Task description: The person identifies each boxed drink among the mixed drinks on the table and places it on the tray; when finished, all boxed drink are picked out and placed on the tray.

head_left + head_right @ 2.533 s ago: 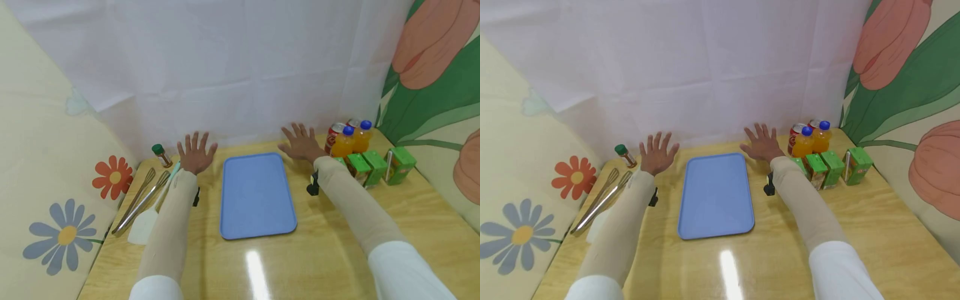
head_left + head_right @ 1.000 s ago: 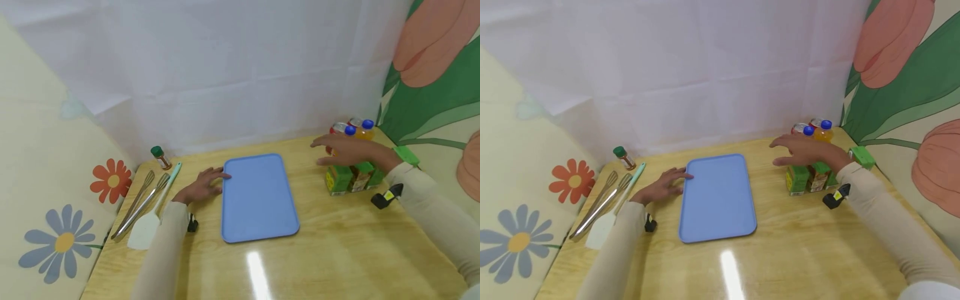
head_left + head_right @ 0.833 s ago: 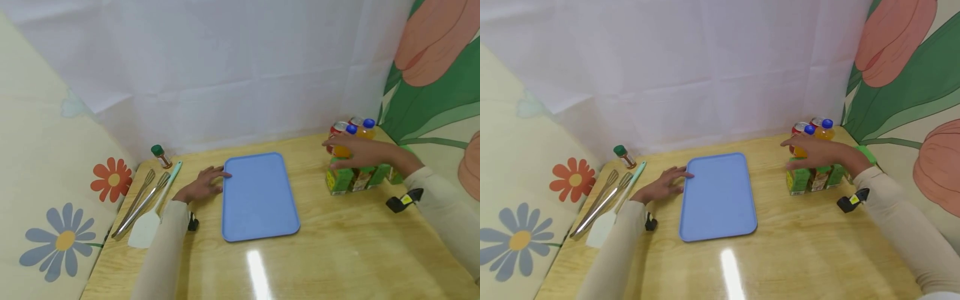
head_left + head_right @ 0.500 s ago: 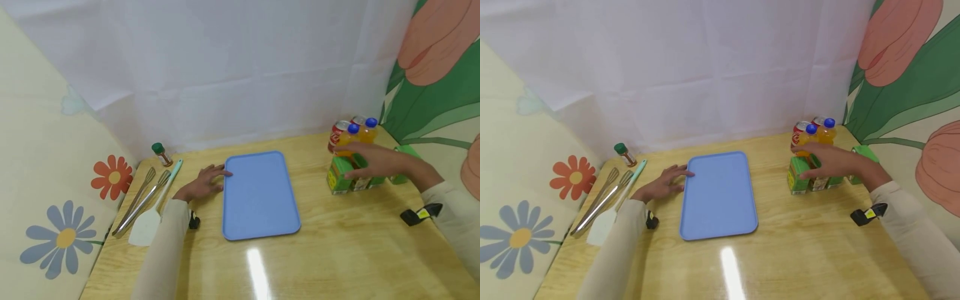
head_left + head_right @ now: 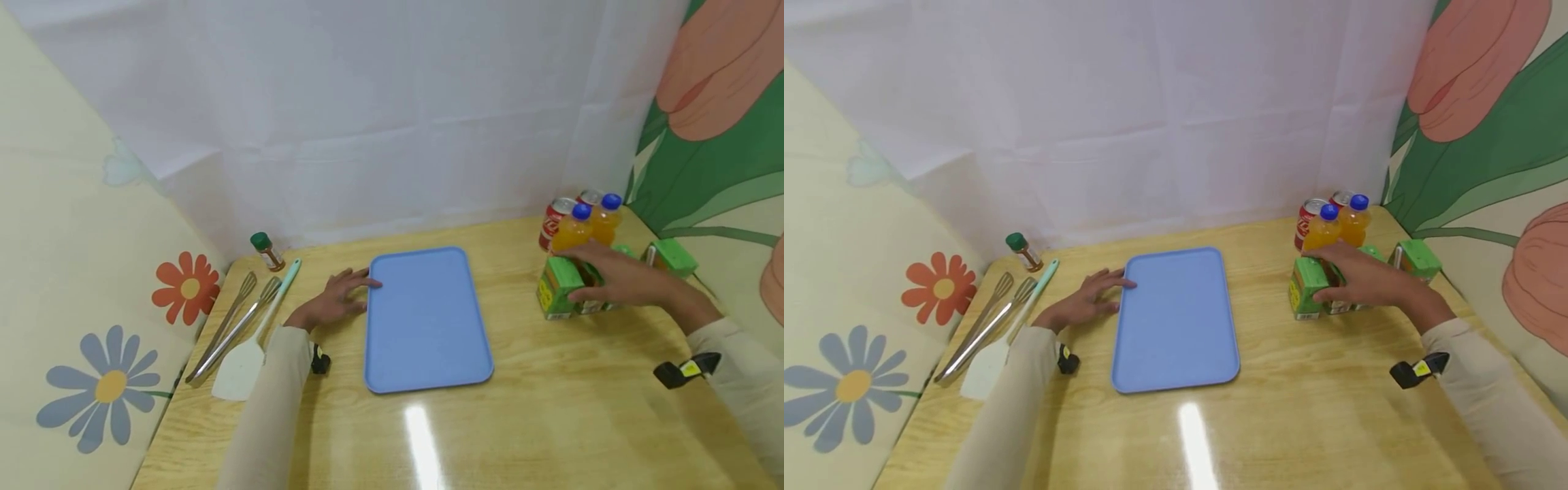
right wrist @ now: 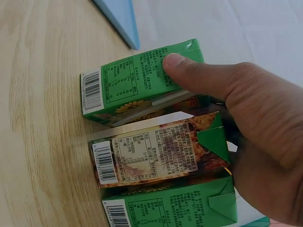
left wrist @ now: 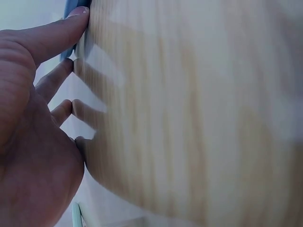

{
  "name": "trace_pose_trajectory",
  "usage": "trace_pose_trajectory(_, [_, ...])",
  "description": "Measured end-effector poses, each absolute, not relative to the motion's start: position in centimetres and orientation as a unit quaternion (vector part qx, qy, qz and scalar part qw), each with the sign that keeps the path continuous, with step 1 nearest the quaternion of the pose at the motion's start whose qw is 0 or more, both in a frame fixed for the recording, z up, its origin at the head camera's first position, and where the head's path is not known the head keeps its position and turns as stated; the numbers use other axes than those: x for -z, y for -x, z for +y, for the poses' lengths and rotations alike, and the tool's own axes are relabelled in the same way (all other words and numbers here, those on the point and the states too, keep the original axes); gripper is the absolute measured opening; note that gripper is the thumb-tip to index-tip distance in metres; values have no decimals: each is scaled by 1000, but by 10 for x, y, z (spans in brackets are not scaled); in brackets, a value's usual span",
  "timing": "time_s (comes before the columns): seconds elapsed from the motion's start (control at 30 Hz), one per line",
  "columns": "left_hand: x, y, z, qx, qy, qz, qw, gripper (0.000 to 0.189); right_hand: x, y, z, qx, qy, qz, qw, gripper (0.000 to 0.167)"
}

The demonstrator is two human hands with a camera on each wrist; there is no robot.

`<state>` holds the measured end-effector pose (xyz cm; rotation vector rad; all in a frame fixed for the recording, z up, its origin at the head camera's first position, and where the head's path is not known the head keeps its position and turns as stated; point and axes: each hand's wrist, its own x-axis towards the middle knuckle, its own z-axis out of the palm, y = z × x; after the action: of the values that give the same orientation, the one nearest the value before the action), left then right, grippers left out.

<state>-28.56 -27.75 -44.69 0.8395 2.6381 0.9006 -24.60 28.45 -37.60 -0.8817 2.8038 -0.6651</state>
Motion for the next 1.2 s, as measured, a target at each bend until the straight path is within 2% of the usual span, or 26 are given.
trace_pose_trajectory(0.47, [454,282,-280,-302,-290,901,109,43,378,239,276,241,284,927,36,74])
trace_pose_trajectory(0.73, [455,278,-282,-305,-289,901,108,44,366,239,259,240,278,930,11,72])
trace_pose_trajectory(1.0, [454,279,-286,-307,-278,902,123,66,359,258,228,304,286,909,-14,70])
trace_pose_trajectory(1.2, [448,280,-287,-326,-254,898,149,83,353,271,199,355,281,892,3,72])
